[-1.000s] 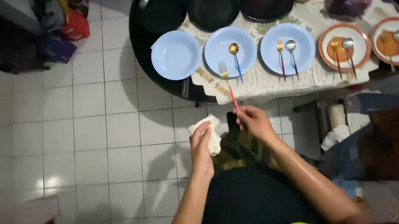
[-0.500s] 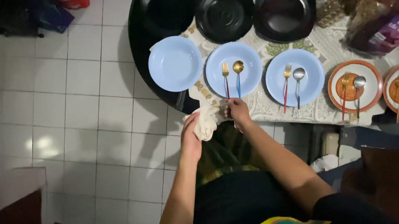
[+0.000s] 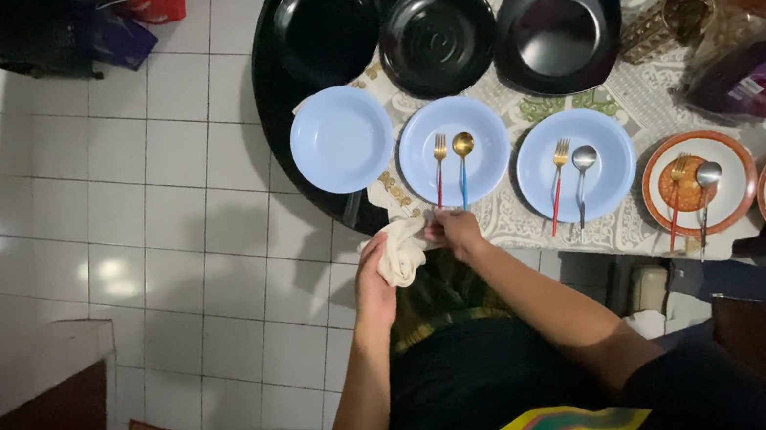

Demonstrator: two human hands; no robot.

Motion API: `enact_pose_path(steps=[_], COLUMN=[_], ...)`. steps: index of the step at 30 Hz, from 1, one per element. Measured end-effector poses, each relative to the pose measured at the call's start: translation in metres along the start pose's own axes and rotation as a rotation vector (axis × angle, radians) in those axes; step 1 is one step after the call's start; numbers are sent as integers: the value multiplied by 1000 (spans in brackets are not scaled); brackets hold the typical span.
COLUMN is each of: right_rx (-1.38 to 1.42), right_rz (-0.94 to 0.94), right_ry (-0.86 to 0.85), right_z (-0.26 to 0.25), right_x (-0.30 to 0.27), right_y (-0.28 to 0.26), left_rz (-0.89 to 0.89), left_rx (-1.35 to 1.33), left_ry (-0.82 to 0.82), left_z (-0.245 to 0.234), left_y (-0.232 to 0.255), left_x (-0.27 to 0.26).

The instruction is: Wiping spoons and forks with a cloth and arranging them on plates

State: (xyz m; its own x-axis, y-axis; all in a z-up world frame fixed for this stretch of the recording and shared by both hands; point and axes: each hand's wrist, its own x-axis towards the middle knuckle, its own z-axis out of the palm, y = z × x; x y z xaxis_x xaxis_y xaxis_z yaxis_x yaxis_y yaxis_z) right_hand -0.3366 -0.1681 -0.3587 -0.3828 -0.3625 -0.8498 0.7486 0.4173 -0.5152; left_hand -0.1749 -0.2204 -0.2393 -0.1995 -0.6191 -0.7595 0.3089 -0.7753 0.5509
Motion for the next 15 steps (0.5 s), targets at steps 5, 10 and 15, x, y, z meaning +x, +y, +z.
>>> enact_pose_path(steps=[5,10,15], right_rx=[37,72,-633], right_rz=[130,267,-288], right_ry=[-67,-170,-154], right_z=[-1,-44,-119], right_x=[-6,-51,-81], right_y=[-4,-91,-253], left_rz=[17,-25,-3], left_rx=[38,104,49], left_ry=[-10,-57,-1], left_z=[30,52,73], left_y=[18,46,81], left_x=[-22,-37,-72])
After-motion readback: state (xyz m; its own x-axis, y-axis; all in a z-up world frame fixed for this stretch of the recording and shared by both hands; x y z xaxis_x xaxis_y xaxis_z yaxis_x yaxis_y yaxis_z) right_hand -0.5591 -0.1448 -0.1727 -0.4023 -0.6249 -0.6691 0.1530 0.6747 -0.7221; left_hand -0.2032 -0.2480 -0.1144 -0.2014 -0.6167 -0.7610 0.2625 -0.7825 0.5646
